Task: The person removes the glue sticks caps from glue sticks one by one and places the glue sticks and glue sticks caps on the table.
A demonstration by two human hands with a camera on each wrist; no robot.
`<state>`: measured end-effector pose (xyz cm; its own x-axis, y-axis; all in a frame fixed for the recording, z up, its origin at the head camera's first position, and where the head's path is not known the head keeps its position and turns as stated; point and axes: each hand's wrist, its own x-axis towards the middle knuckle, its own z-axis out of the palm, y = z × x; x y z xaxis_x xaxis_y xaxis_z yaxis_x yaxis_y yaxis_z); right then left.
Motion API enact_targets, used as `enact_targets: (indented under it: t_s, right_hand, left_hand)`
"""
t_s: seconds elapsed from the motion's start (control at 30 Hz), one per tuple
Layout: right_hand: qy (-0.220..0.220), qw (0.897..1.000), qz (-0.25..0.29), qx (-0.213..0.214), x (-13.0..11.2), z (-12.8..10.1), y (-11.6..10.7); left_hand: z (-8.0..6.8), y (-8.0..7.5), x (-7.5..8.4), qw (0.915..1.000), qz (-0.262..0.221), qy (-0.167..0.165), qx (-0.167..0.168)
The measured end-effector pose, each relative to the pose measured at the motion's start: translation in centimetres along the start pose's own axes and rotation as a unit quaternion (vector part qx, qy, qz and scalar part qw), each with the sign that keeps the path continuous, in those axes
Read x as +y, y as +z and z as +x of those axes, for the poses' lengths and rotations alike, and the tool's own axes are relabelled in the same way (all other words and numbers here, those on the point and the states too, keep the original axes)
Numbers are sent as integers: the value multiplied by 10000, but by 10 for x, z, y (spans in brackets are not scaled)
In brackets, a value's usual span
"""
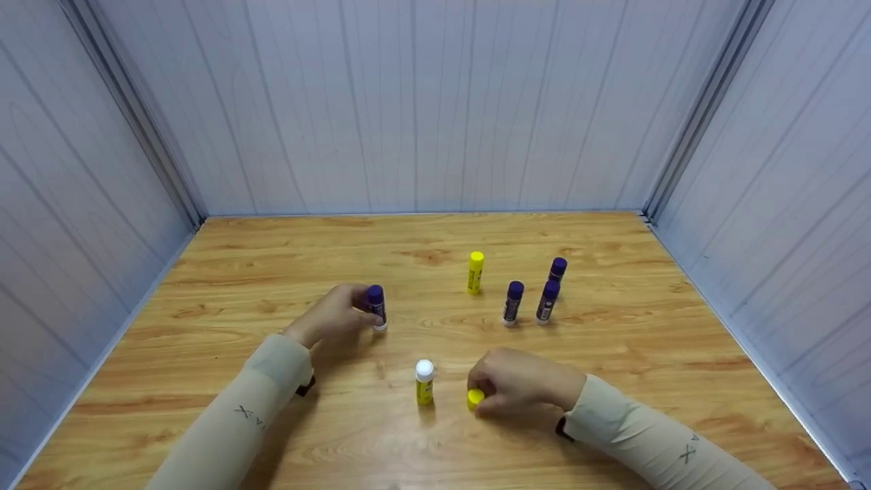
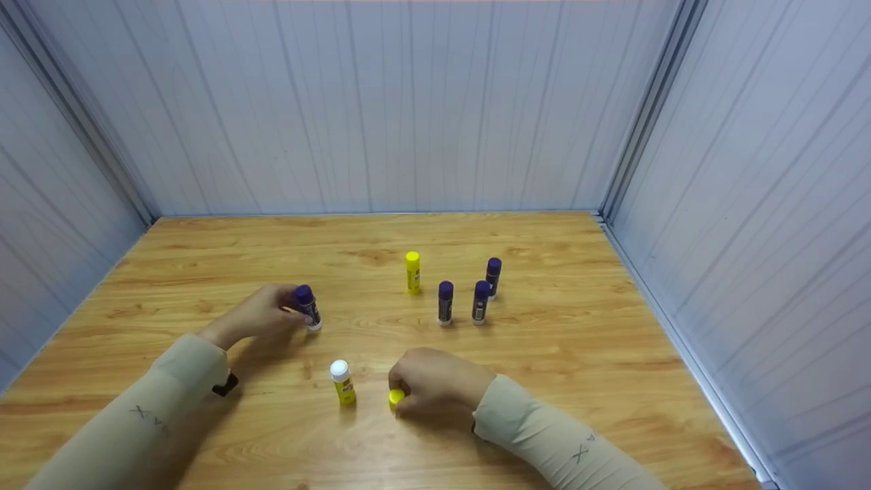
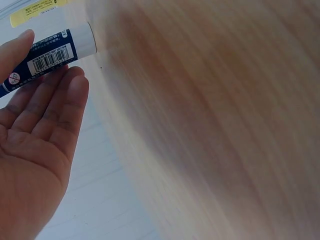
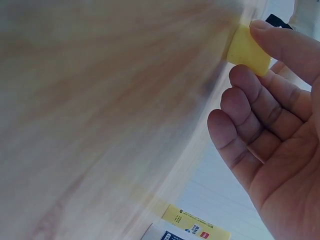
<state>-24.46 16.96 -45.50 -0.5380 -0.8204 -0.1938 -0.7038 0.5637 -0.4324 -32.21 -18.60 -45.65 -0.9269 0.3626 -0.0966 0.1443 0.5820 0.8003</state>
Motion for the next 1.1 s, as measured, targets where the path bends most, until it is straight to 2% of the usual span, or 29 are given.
enact_targets:
  t_s: [0.1,0.3,0.47,0.63,0.83,1.1]
  right_hand:
    - [-1,10000,0,11,0,0,1]
    - [-276,9992,-223,206,2,0,4]
    - [-242,9992,-243,202,2,-1,3]
    - [-151,9996,-179,137,2,-1,2]
    - [-160,9996,-179,142,2,0,2]
    - [-177,9996,-175,145,1,0,3]
  left_hand:
    - [1,1,-1,9999,-94,68,-18]
    - [1,3,-2,9993,-214,314,-26]
    - [1,3,0,9995,-270,161,25]
    - [1,2,3,9992,-321,-2,233]
    - [1,-3,8,9984,-129,183,518]
    - [-1,-6,16,9961,-387,319,728]
